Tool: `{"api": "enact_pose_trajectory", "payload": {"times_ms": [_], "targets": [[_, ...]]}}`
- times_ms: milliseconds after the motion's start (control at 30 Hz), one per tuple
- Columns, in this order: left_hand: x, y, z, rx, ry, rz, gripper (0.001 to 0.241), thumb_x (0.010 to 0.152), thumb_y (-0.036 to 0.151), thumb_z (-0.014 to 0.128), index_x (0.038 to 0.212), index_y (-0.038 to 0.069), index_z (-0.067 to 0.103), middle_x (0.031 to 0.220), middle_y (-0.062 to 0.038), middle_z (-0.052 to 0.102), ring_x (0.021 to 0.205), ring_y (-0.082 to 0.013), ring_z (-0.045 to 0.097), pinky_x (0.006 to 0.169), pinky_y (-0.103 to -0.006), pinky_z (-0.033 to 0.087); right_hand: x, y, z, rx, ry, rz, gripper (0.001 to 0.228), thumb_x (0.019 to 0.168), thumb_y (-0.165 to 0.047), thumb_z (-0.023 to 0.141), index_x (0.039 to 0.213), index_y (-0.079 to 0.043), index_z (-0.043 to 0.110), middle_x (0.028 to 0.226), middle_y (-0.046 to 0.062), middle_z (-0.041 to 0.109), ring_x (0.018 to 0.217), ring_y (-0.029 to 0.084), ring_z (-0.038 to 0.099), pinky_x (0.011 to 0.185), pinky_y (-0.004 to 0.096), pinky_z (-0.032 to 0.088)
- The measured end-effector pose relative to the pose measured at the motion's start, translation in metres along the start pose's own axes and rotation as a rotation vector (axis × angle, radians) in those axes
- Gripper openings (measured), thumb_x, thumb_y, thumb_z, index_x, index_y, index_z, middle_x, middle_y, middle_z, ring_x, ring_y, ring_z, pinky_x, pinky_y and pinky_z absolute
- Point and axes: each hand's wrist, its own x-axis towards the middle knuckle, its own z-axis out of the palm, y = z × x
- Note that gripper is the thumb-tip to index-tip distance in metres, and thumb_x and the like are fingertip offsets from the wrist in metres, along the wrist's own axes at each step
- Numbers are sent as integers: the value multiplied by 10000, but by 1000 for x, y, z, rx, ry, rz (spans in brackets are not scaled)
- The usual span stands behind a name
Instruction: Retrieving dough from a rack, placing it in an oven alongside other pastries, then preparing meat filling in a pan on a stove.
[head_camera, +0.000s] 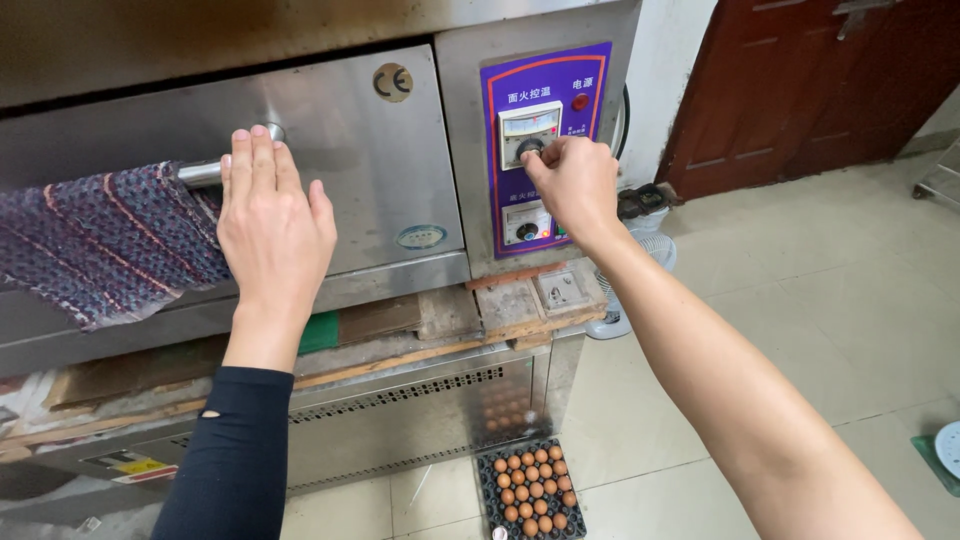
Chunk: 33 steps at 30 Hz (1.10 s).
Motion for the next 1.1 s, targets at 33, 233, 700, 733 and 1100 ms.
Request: {"api": "enact_pose_trajectory", "payload": {"times_ms": [33,233,700,733,1100], "targets": [[0,0,0,0,0,-1,519,964,182,714,1347,-160,640,1490,-301,571,1450,-420,480,1239,-483,356,-1,-1,-1,0,-1,-1,315,870,-316,787,822,-5,781,679,169,723,655,321,728,733,424,581],[1,-1,-5,-36,3,5,516,959,185,708,1341,-156,643,1485,-304,573,1441,-423,481,1231,-489,361,-15,7,-8,13,24,14,409,905,-396,775,831,7,783,686,179,715,673,310,721,707,417,577],[-27,198,-73,-1000,34,479,558,962,298,677,1423,0,577,1508,-191,548,1482,-368,443,1250,-491,324,-148,-21,-106,1208,-364,652,795,981,-677,229,1461,-115,520,1449,74,614,1322,207,603,1095,423,482],[-38,214,-74,-1052,36,512,558,962,298,677,1423,0,577,1508,-191,548,1482,-368,443,1250,-491,324,-161,-25,-122,1191,-301,670,795,981,-677,229,1461,-115,520,1449,74,614,1322,207,603,1095,423,482],[-157,371,-156,-1518,-358,1030,671,933,284,658,1556,187,429,1629,-74,387,1490,-303,355,1185,-523,275,-397,15,-297,1166,430,985,785,1020,-651,332,1456,-14,473,1267,175,619,1140,293,662,1011,474,539]]}}
